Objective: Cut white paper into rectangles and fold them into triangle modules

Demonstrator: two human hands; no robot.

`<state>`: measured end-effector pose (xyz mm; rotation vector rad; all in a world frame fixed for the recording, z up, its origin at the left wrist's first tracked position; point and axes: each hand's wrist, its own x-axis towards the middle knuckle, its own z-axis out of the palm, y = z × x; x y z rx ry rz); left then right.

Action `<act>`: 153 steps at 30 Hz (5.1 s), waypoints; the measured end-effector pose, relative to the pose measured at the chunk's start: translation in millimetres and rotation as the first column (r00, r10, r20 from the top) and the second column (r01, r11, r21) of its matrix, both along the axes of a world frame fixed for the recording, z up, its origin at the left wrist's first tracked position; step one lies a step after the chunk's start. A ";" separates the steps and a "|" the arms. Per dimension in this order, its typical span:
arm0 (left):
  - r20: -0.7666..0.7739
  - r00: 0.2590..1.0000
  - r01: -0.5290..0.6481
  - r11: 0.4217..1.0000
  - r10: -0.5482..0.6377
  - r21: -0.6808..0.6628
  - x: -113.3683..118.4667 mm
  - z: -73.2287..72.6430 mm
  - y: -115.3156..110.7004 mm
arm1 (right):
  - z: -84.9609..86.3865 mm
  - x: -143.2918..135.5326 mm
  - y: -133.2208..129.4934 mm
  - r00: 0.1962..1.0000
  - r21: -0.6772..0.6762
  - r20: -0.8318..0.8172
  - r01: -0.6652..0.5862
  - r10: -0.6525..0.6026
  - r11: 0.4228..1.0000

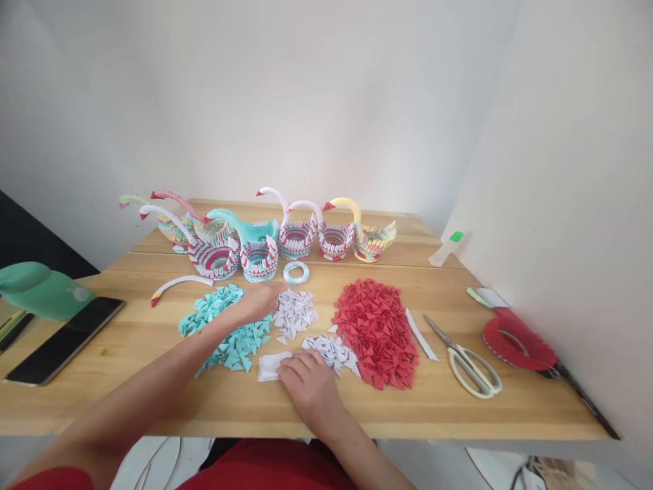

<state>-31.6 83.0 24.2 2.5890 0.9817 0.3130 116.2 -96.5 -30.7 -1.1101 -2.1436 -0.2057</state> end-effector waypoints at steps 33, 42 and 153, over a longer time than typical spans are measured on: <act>0.630 0.499 0.110 0.677 0.595 -0.727 9.5 19.5 -78.3 | 57.8 39.6 29.9 0.926 -0.061 -0.358 0.108 -0.122 0.992; 0.721 0.521 0.278 0.708 0.457 -0.649 7.7 17.0 -78.4 | 69.1 36.3 48.6 0.721 -0.242 -0.676 -0.025 -0.150 0.970; 0.630 0.642 0.072 0.784 0.437 -0.617 20.3 -7.4 -76.5 | 44.0 33.1 60.5 0.724 -0.537 -0.605 -0.064 -0.331 0.841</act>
